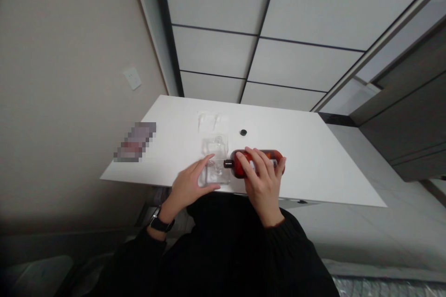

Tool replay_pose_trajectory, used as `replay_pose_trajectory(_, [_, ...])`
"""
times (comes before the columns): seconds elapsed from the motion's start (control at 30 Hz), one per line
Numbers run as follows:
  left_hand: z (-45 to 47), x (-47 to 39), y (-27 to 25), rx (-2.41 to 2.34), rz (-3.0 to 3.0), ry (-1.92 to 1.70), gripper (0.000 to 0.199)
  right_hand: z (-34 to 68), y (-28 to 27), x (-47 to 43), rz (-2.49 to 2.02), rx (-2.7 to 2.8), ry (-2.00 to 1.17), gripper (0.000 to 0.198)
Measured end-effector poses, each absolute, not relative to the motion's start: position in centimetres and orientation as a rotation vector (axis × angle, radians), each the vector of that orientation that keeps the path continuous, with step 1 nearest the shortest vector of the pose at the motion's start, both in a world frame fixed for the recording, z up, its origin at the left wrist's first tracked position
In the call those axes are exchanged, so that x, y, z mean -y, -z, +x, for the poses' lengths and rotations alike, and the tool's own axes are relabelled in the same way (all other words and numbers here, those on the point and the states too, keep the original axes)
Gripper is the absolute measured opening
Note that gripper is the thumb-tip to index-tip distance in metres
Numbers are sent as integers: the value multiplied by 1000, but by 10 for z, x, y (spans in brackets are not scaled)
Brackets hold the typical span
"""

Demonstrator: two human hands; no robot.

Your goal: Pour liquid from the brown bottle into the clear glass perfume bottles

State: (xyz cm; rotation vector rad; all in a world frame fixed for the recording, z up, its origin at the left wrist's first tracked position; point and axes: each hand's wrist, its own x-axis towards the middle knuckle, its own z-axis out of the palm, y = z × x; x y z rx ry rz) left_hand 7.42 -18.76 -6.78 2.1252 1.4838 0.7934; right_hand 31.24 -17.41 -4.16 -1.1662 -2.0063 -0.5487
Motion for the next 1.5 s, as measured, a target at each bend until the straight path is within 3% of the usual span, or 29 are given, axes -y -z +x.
replay_pose_trajectory(0.33, [75, 187, 67, -1487, 2122, -784, 90, 313, 39, 173, -1139, 2008, 579, 64])
replay_pose_trajectory(1.5, [74, 188, 68, -1487, 2120, -799, 88, 314, 37, 173, -1145, 2001, 607, 74])
